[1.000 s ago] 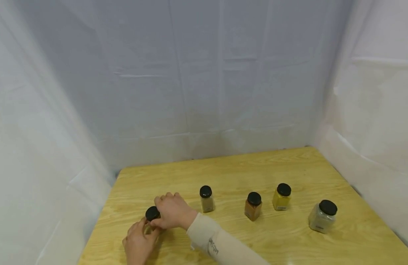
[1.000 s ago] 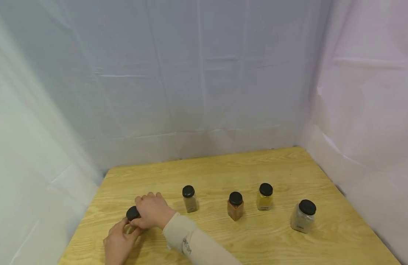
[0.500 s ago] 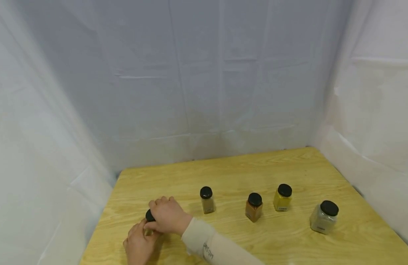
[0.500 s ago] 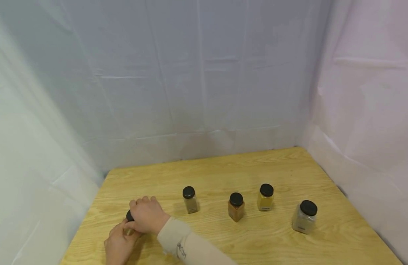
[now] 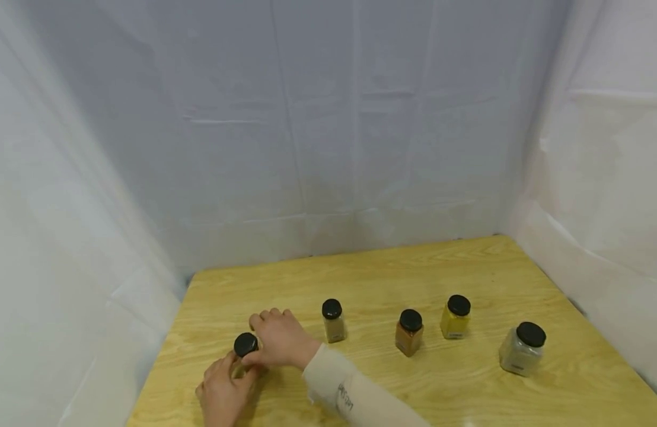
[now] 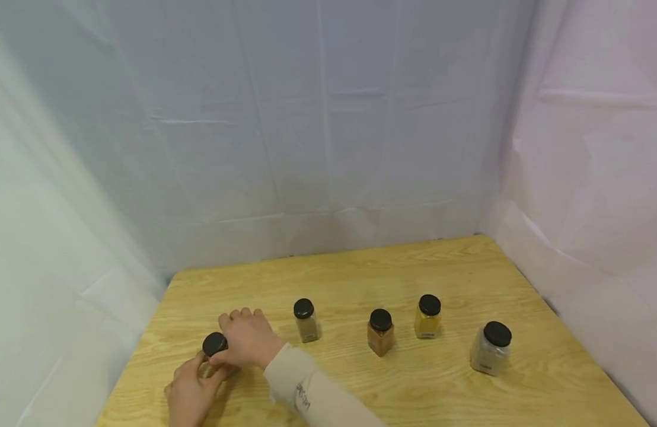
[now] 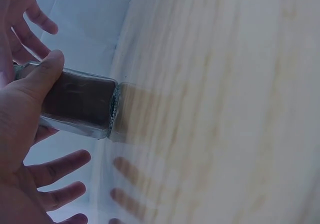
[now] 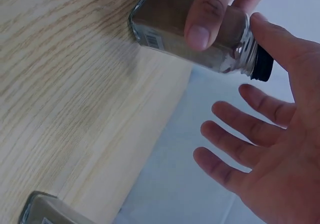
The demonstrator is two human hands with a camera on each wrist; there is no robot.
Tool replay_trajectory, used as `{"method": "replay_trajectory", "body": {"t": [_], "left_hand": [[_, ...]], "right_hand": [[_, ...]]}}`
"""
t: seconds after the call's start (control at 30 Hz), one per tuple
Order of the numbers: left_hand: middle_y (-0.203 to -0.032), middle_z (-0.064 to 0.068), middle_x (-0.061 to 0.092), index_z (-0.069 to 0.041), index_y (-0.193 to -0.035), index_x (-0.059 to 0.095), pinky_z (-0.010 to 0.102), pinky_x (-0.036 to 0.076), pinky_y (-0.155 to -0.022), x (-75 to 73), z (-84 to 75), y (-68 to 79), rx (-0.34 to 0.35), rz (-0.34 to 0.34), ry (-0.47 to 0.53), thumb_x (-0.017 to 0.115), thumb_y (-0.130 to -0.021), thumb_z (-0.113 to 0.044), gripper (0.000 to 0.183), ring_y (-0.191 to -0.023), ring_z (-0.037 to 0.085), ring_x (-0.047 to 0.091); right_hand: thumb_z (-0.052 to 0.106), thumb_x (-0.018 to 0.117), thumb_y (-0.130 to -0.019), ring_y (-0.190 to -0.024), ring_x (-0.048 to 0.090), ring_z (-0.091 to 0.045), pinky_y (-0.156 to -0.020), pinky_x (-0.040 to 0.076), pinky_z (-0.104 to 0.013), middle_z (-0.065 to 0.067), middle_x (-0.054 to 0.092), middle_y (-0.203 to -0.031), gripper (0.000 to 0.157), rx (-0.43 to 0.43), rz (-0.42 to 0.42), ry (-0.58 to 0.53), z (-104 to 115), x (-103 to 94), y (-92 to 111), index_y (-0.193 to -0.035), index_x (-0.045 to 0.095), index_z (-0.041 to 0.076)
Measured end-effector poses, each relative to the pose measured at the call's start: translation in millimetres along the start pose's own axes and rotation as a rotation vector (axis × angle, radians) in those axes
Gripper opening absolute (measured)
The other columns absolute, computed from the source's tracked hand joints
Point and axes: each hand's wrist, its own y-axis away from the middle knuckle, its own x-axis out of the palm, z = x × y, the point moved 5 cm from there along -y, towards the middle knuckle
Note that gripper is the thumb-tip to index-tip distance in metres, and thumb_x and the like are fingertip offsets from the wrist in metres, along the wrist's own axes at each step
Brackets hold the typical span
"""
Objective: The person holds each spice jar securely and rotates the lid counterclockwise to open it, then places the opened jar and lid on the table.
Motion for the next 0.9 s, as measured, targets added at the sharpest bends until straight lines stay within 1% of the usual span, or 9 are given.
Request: {"method": "replay_trajectory", "body": {"t": [0.13, 0.27, 0.37, 0.43, 0.53, 0.6, 0.67, 0.8, 0.9], "left_hand": [[-0.146, 0.033, 0.057, 0.001, -0.141, 0.061, 0.079, 0.03, -0.103, -0.7, 1.3, -2.0, -0.011, 0.011, 0.003, 0.077, -0.089, -0.062, 0.084, -0.137, 0.058, 0.045], [-0.149, 0.033, 0.055, 0.003, -0.145, 0.057, 0.079, 0.029, -0.104, 0.4, 3.3, -3.3, -0.021, 0.046, 0.008, 0.074, -0.088, -0.065, 0.09, -0.139, 0.058, 0.043], [-0.15, 0.032, 0.054, 0.004, -0.147, 0.055, 0.079, 0.03, -0.104, 1.1, 4.7, -3.9, -0.019, 0.061, 0.008, 0.07, -0.086, -0.075, 0.101, -0.139, 0.057, 0.042], [-0.151, 0.032, 0.053, 0.003, -0.147, 0.055, 0.079, 0.03, -0.104, 1.5, 5.6, -4.2, -0.022, 0.065, 0.012, 0.067, -0.084, -0.081, 0.106, -0.139, 0.057, 0.042], [-0.15, 0.031, 0.055, 0.0, -0.147, 0.056, 0.079, 0.03, -0.104, 2.1, 6.0, -4.2, -0.02, 0.066, 0.013, 0.069, -0.088, -0.073, 0.095, -0.139, 0.056, 0.043], [-0.149, 0.031, 0.056, -0.001, -0.147, 0.057, 0.079, 0.031, -0.103, 2.4, 5.5, -4.4, -0.013, 0.058, 0.012, 0.074, -0.092, -0.06, 0.082, -0.137, 0.056, 0.044], [-0.147, 0.03, 0.058, -0.002, -0.146, 0.058, 0.079, 0.032, -0.102, 2.4, 4.5, -4.4, -0.001, 0.045, 0.009, 0.077, -0.094, -0.047, 0.072, -0.136, 0.056, 0.046], [-0.146, 0.03, 0.059, 0.0, -0.143, 0.06, 0.079, 0.034, -0.1, 1.8, 2.0, -3.8, 0.005, 0.023, -0.003, 0.078, -0.094, -0.043, 0.068, -0.134, 0.056, 0.048], [-0.146, 0.032, 0.058, 0.001, -0.143, 0.059, 0.079, 0.033, -0.101, 1.1, 0.3, -3.3, -0.009, 0.028, -0.018, 0.077, -0.094, -0.049, 0.073, -0.135, 0.056, 0.047]], "right_hand": [[0.06, 0.074, -0.093, -0.109, 0.063, -0.013, -0.102, 0.053, -0.041, 0.008, 0.069, -0.115, 0.045, -0.013, 0.021, -0.059, -1.6, -2.9, -0.5, -0.117, 0.065, 0.024], [0.055, 0.071, -0.097, -0.113, 0.063, -0.014, -0.108, 0.051, -0.043, 0.007, 0.07, -0.122, 0.041, -0.042, 0.058, -0.057, 0.8, -5.6, -1.4, -0.121, 0.068, 0.023], [0.052, 0.068, -0.098, -0.106, 0.063, -0.013, -0.101, 0.052, -0.038, 0.006, 0.07, -0.121, 0.04, -0.071, 0.07, -0.017, 4.0, -7.3, -2.6, -0.123, 0.069, 0.021], [0.053, 0.068, -0.097, -0.104, 0.062, -0.013, -0.098, 0.051, -0.036, 0.006, 0.07, -0.121, 0.044, -0.08, 0.069, 0.009, 6.1, -7.7, -3.5, -0.126, 0.069, 0.021], [0.061, 0.064, -0.098, -0.109, 0.063, -0.013, -0.102, 0.052, -0.037, 0.005, 0.07, -0.126, 0.055, -0.08, 0.069, 0.031, 9.4, -5.0, -4.2, -0.134, 0.067, 0.02], [0.066, 0.061, -0.098, -0.116, 0.064, -0.015, -0.105, 0.052, -0.04, 0.003, 0.069, -0.132, 0.062, -0.079, 0.066, 0.039, 11.6, -2.2, -4.7, -0.141, 0.063, 0.021], [0.067, 0.058, -0.1, -0.118, 0.064, -0.016, -0.105, 0.053, -0.041, 0.002, 0.069, -0.133, 0.063, -0.084, 0.06, 0.041, 13.6, 0.9, -5.3, -0.143, 0.062, 0.021], [0.063, 0.056, -0.103, -0.116, 0.065, -0.016, -0.102, 0.053, -0.04, 0.002, 0.069, -0.13, 0.058, -0.091, 0.044, 0.037, 15.1, 2.6, -4.8, -0.144, 0.061, 0.024], [0.062, 0.058, -0.102, -0.117, 0.065, -0.015, -0.103, 0.053, -0.039, 0.002, 0.069, -0.132, 0.058, -0.077, 0.038, 0.048, 12.6, 1.9, -4.2, -0.147, 0.059, 0.025]]}}
